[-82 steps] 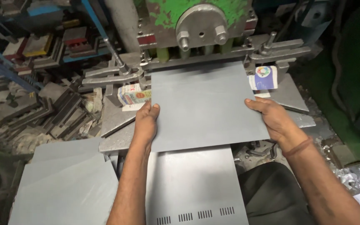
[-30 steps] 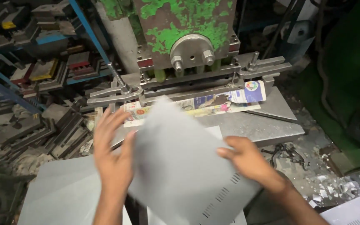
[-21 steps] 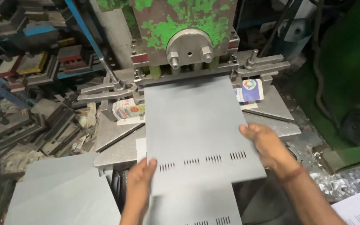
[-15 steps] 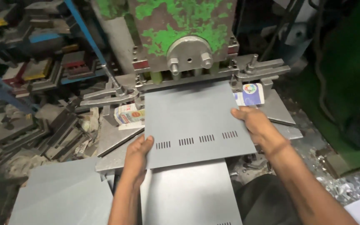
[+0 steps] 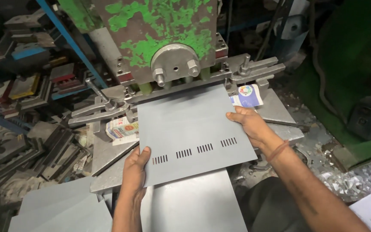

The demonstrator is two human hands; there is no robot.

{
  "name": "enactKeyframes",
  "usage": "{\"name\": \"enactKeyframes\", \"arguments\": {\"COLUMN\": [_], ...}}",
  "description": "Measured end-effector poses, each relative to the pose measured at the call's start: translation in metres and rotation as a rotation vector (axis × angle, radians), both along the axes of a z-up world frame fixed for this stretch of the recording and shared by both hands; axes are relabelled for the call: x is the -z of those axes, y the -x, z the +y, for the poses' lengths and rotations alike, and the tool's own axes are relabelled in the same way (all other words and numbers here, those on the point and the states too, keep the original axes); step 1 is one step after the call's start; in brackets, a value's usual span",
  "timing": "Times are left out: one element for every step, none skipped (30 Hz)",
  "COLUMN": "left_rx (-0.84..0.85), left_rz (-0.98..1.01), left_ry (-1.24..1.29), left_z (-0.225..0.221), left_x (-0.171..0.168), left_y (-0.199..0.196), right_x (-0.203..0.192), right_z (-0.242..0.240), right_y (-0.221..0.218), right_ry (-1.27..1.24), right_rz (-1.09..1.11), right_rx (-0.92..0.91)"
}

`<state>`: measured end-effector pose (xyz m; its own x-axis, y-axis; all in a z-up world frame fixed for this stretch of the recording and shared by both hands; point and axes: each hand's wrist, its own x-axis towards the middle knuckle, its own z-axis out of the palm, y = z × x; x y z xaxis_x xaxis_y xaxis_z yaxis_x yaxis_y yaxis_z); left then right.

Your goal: Operating a machine to punch ventilation slots into sheet metal panels.

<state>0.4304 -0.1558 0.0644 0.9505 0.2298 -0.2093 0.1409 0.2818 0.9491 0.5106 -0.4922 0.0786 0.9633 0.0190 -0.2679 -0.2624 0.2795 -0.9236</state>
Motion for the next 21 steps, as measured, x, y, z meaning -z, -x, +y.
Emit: {"name": "enactKeyframes", "arguments": {"left_rx": [0.002,0.003,0.008,0.013,0.002,0.007,0.015,0.007,0.017,0.027,0.022,0.027,0.033,0.028,0.04,0.053,0.046,0.009,-0.025,-0.028,-0.214], "left_rz": [0.016,0.018,0.016,0.014,0.015,0.011,0.007,0.009,0.004,-0.001,0.004,0.002,-0.006,-0.007,-0.046,-0.086,-0.081,-0.091,-0.101,-0.097,-0.084], "left_ry": [0.006,0.006,-0.002,-0.009,-0.009,-0.009,-0.008,-0.008,-0.013,-0.018,-0.018,-0.008,0.002,0.002,0.003,0.004,0.007,-0.097,-0.202,-0.2,-0.487], "left_z": [0.0,0.0,0.002,0.005,0.004,0.004,0.003,0.004,0.004,0.005,0.006,0.007,0.007,0.009,0.011,0.012,0.019,0.026,0.033,0.057,0.081], "left_x": [-0.002,0.0,0.002,0.004,0.003,0.003,0.002,0.003,0.004,0.006,0.009,0.011,0.013,0.016,0.02,0.024,0.009,-0.007,-0.022,-0.001,0.021], "left_y": [0.0,-0.002,-0.003,-0.003,-0.002,-0.002,-0.002,-0.003,-0.004,-0.004,-0.004,-0.004,-0.006,-0.006,-0.004,-0.002,0.019,0.039,0.059,0.088,0.12], "right_x": [-0.001,-0.001,-0.001,-0.001,-0.006,-0.01,-0.014,-0.013,-0.011,-0.008,-0.011,-0.014,-0.019,-0.019,-0.017,-0.015,-0.014,-0.012,-0.011,-0.026,-0.041], "right_z": [0.002,0.0,0.001,0.002,0.005,0.007,0.007,0.008,0.007,0.007,0.009,0.01,0.012,0.011,0.01,0.009,0.008,0.007,0.005,0.011,0.017], "right_y": [-0.001,-0.001,-0.002,-0.002,0.0,0.003,0.006,0.005,0.006,0.007,0.008,0.01,0.009,0.007,0.008,0.008,0.012,0.016,0.02,0.027,0.035], "right_ry": [0.013,0.013,0.04,0.067,0.066,0.087,0.108,0.108,0.131,0.155,0.155,0.153,0.153,0.153,0.162,0.171,0.174,0.142,0.109,0.111,0.106], "right_rz": [-0.002,0.001,-0.01,-0.022,-0.021,-0.027,-0.032,-0.031,-0.035,-0.04,-0.036,-0.037,-0.043,-0.045,-0.047,-0.049,-0.044,-0.032,-0.02,-0.016,0.037], "right_rx": [0.007,0.008,0.011,0.013,0.002,0.015,0.031,0.023,0.032,0.041,0.035,0.036,0.037,0.032,0.029,0.026,0.019,-0.016,-0.048,-0.053,-0.019]}}
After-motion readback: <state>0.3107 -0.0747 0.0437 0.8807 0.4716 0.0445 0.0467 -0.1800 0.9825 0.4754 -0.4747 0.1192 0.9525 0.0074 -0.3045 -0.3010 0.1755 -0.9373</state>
